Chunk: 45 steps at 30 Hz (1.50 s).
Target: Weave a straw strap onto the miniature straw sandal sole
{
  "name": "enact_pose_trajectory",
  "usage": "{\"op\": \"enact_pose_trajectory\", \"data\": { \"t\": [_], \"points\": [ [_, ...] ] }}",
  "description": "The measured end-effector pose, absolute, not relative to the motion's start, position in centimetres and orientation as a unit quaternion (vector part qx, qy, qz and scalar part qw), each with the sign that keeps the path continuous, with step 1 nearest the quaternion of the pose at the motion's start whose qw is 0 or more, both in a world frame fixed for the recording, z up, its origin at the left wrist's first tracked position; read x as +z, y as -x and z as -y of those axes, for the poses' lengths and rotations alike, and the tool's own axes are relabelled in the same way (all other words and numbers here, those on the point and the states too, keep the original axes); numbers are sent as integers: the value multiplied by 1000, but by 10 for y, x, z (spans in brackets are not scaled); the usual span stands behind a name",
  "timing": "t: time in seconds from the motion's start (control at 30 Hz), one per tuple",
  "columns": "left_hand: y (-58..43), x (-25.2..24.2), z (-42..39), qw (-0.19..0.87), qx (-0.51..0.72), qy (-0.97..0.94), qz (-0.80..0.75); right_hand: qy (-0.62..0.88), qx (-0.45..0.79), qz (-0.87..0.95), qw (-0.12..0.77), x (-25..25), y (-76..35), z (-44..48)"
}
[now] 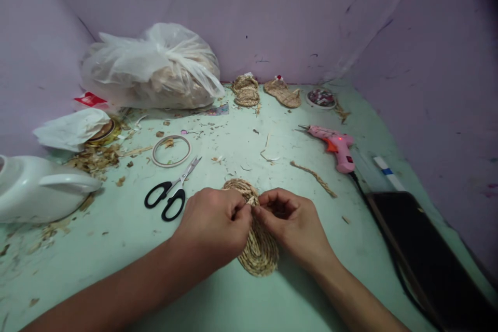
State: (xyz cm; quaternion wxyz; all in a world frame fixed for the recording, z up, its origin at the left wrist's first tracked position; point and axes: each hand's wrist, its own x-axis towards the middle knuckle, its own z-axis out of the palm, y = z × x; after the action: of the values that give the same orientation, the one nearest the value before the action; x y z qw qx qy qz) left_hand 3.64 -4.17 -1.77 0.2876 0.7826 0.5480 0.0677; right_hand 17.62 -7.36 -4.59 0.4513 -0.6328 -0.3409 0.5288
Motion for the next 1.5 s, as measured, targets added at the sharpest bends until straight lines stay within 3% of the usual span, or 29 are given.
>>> {"op": "enact_pose_trajectory", "data": {
  "t": [0.23,0.33,0.5,0.73,0.87,1.03,1.13,1.3,1.5],
  "points": [
    [-31,-5,46,179,96,-835,-511,638,555,294,446,-48,-181,69],
    [-6,8,33,66,110,-827,-548,641,553,291,446,-50,-182,68],
    [41,0,9,26,-131,-804,-579,641,546,295,452,-51,-183,66],
    [46,-15,14,-15,-168,-787,-593,641,544,293,455,-53,-184,66],
    [50,-8,10,98,-27,-739,-666,632,552,271,472,-57,-186,65],
    [56,7,17,448,189,-580,-653,637,544,266,477,-61,-187,66],
    [44,18,39,542,254,-486,-637,641,539,268,476,-61,-186,66],
    [7,4,80,731,165,-404,-525,646,539,258,474,-59,-185,65],
    [-11,-35,95,741,77,-424,-515,657,513,261,486,-55,-182,64]
  ]
}}
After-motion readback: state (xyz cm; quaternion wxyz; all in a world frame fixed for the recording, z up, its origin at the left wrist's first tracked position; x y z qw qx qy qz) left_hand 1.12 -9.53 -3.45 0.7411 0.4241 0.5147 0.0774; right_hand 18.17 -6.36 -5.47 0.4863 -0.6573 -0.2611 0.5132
